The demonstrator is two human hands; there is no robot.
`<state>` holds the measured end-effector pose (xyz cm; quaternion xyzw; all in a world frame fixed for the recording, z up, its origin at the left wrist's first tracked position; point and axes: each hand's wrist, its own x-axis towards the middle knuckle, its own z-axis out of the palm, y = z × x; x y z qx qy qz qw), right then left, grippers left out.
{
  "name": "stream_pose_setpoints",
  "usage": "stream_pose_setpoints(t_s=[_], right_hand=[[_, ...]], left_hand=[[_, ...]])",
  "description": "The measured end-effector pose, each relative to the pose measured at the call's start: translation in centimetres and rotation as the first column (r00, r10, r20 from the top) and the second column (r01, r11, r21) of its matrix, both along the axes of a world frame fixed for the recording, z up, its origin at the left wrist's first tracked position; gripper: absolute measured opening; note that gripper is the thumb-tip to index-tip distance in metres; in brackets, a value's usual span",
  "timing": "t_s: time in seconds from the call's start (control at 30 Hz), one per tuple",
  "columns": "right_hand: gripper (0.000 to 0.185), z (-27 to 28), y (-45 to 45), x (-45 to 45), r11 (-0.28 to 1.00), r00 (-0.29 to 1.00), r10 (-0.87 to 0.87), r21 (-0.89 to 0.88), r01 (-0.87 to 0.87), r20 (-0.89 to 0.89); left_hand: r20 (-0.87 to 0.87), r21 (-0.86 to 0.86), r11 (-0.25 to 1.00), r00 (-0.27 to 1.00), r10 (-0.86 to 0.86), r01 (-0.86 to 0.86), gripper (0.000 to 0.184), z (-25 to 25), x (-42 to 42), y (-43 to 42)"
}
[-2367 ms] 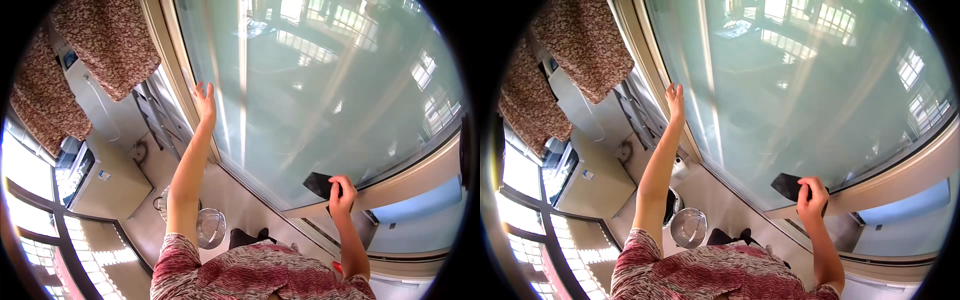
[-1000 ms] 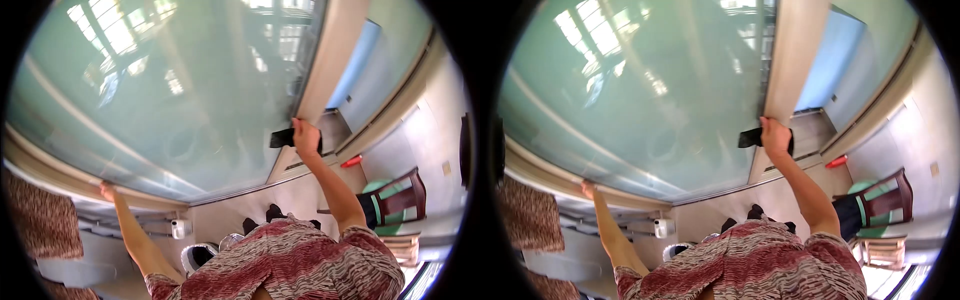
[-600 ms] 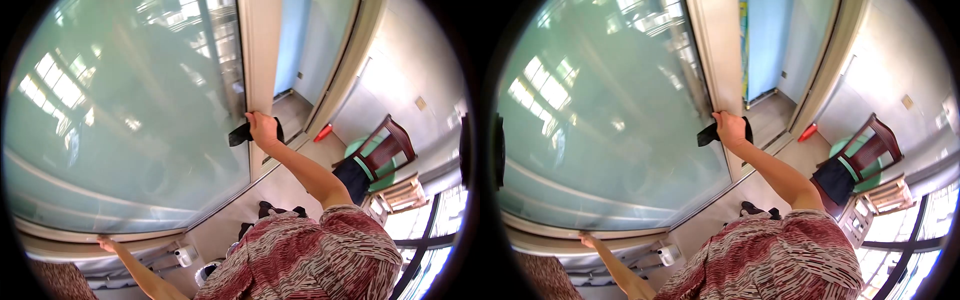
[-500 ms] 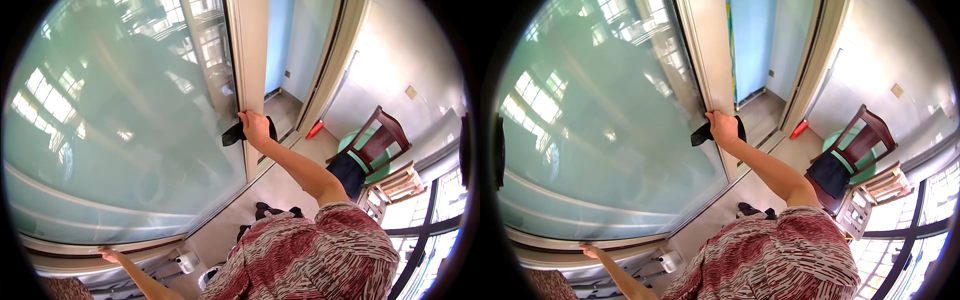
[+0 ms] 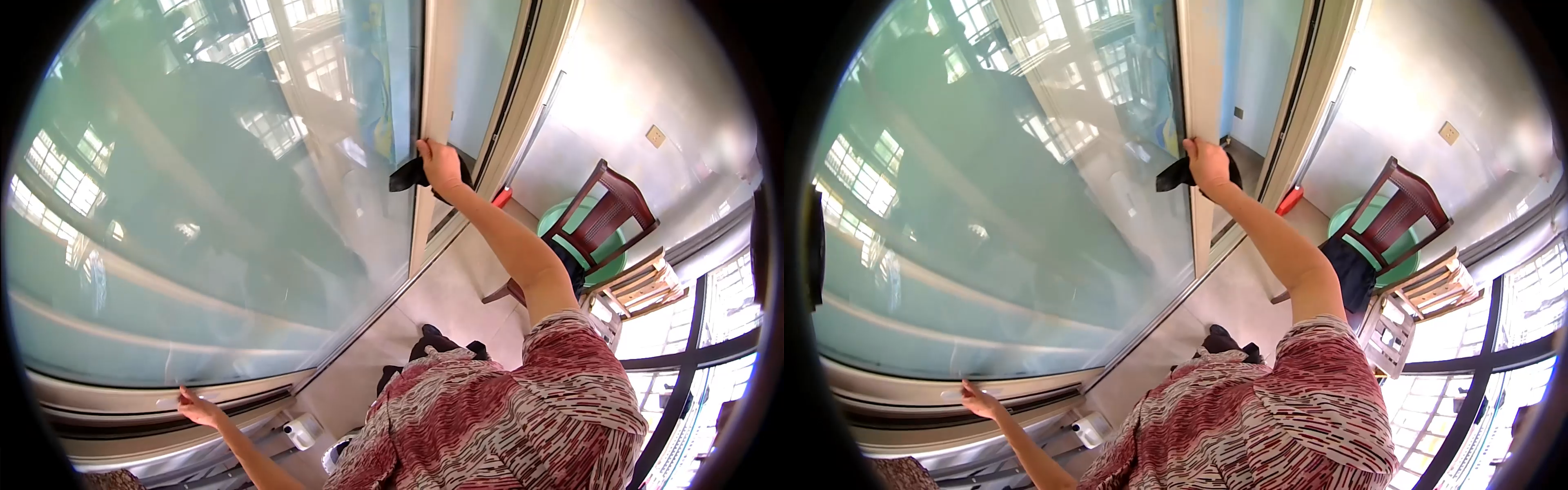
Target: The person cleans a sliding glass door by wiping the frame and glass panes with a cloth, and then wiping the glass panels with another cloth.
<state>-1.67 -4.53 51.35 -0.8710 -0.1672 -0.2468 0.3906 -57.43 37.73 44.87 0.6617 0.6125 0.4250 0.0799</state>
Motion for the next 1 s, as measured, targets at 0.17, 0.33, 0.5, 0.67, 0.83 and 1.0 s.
stream_pose_setpoints(t_s=[0.17, 0.33, 0.5, 0.67, 0.83, 1.0], right_hand=[[0.035, 0.0, -2.3, 3.3, 0.999, 0.996, -0.029, 0.042, 0.033, -0.089], [0.034, -0.9, -3.8, 5.0, 0.996, 0.991, 0.05, 0.078, -0.04, -0.125], [0.036, 0.0, -4.3, 4.6, 0.965, 0.959, 0.256, 0.099, -0.244, -0.125], [0.039, 1.1, -5.0, 5.4, 0.916, 0.913, 0.389, 0.156, -0.37, -0.123], [0.04, 1.9, -5.7, 5.9, 0.87, 0.865, 0.488, 0.146, -0.471, -0.117], [0.042, 1.2, -5.6, 7.5, 0.787, 0.782, 0.612, 0.181, -0.59, -0.114]], left_hand=[[0.01, 0.06, 0.998, 1.0, 0.003, -0.003, 0.055, -0.8, 3.6, -2.6], [0.0, 0.028, 1.0, 1.0, 0.0, 0.0, 0.05, 1.1, 8.1, -7.4], [-0.007, 0.024, 1.0, 1.0, -0.018, 0.018, 0.042, 1.8, 12.1, -10.5], [0.02, 0.078, 0.995, 0.998, -0.065, 0.063, 0.04, 2.4, 16.5, -14.1], [0.011, 0.029, 0.997, 0.998, -0.069, 0.068, 0.032, 3.9, 21.0, -17.8], [0.07, -0.016, 0.992, 0.99, -0.12, 0.121, 0.036, 3.2, 25.8, -20.7]])
